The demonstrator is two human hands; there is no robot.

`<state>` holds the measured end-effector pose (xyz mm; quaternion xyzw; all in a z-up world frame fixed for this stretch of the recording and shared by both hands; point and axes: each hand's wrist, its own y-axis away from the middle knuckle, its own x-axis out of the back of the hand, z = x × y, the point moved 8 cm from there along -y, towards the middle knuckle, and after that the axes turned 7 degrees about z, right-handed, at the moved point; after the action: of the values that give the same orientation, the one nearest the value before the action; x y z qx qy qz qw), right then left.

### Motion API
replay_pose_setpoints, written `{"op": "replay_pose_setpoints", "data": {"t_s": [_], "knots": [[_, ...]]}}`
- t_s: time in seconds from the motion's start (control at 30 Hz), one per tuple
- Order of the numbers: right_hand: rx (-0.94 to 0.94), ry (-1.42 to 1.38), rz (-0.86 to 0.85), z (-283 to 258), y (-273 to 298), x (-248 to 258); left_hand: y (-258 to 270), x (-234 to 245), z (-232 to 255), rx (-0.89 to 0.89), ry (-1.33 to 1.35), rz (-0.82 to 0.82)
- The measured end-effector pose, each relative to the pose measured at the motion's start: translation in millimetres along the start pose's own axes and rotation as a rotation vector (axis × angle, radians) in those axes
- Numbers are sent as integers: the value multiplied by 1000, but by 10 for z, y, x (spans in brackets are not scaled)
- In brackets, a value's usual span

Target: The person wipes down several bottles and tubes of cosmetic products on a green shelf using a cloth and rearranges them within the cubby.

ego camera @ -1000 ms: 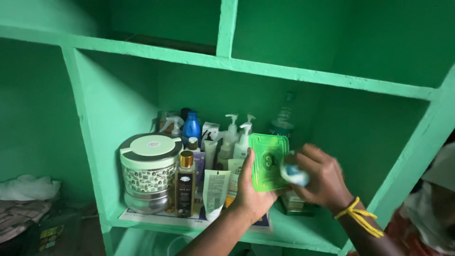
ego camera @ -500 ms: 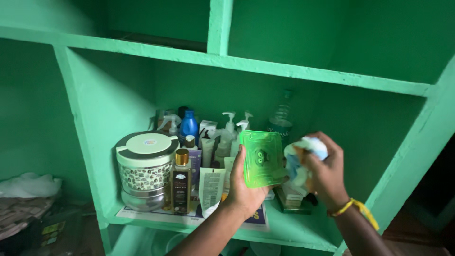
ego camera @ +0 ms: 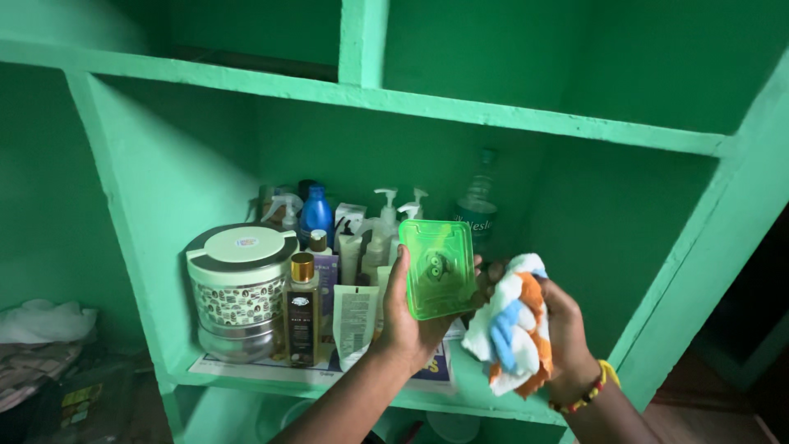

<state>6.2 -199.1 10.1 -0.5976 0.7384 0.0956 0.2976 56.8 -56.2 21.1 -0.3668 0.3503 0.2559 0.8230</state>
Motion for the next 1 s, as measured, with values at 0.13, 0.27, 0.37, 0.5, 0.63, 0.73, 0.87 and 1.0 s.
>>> {"op": "replay_pose_setpoints", "data": {"t_s": [0.13, 0.27, 0.37, 0.5, 0.63, 0.73, 0.87, 1.0], "knots": [[-52, -115, -222, 90, 164, -130, 5, -87, -21, -33, -7, -47], [-132, -238, -447, 129, 363, -345, 26, -81, -69, -33, -14, -62], [188, 218, -336, 86, 486, -524, -66, 35, -204, 93, 70, 23], [1198, 1265, -511, 270, 1294, -1290, -221, -96, -297, 33, 64, -139], [1367, 1485, -556, 491, 1423, -1553, -324, -78, -272, -17, 47, -94], [1373, 1485, -551, 518, 1423, -1533, -372, -67, -266, 4, 7, -32], [1364, 1461, -566, 518, 1410, -1408, -383, -160, -204, 9, 49, -49], [1329, 1421, -553, 293, 1341, -1235, -326, -172, -81, 0, 83, -133]]}}
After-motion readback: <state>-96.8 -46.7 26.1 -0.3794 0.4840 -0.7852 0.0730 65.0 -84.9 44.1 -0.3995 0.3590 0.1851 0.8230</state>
